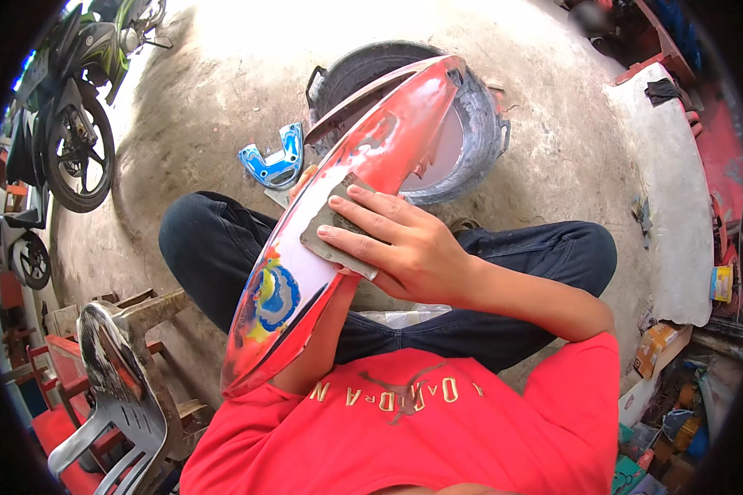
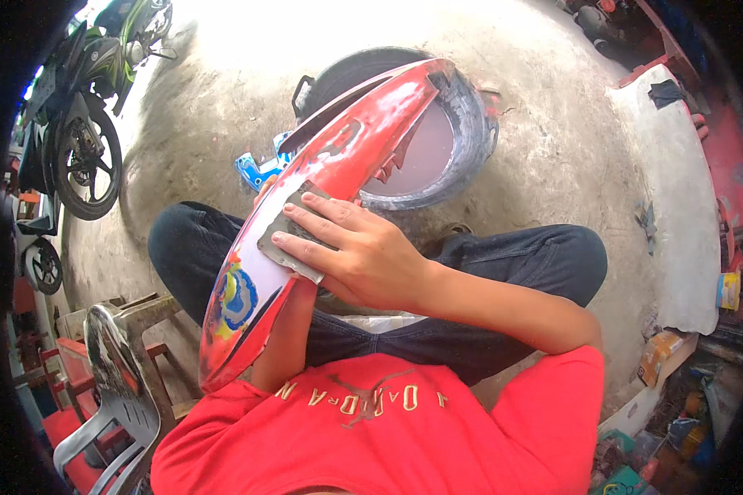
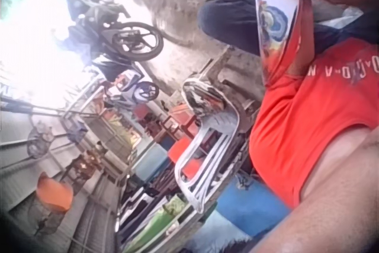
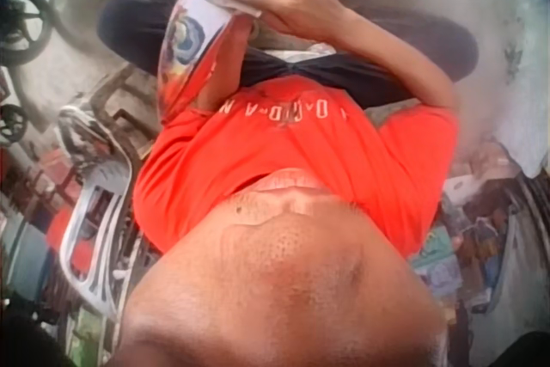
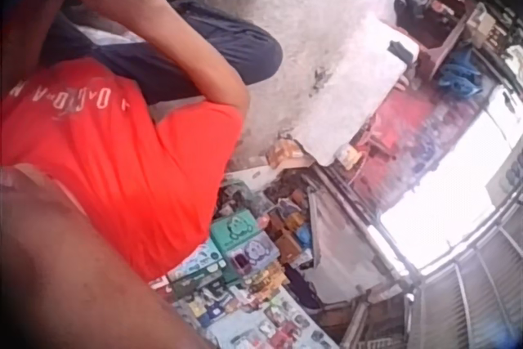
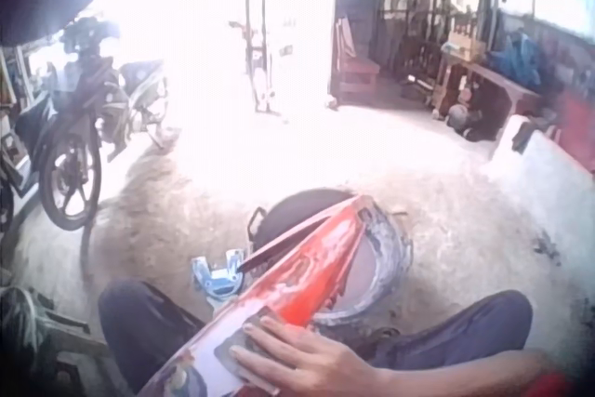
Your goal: The person is sanding a red motorcycle fairing by hand with a piece of sandpaper while dipping the piece in a bucket of water.
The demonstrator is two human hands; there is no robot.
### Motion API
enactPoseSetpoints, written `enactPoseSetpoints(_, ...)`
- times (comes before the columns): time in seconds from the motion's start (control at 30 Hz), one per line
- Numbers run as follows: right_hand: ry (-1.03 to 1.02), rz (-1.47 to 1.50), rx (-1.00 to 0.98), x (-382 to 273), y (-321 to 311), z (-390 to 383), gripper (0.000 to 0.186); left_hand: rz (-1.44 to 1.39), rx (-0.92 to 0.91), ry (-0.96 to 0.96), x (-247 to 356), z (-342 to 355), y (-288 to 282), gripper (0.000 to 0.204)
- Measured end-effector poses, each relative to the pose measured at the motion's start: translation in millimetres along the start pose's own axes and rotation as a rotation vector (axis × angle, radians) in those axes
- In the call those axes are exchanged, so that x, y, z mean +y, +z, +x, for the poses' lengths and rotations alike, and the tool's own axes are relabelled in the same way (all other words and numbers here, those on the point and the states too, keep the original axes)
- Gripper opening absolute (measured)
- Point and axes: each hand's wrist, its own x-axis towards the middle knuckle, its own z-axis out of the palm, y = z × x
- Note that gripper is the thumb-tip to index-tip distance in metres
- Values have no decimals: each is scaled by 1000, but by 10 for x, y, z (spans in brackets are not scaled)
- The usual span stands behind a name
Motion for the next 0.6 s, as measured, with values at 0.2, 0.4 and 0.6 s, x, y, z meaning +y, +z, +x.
enactPoseSetpoints(0.2, 183, 164, 207, 384, -302, 50, 55, 32, 63, 9, -75, -11, 332, 63)
enactPoseSetpoints(0.4, 355, 235, -2, 584, -279, -22, 58, 97, 36, -30, -113, -19, 389, 62)
enactPoseSetpoints(0.6, -3, -70, -127, 557, -184, -131, 56, 54, 106, 29, -48, -7, -34, 62)
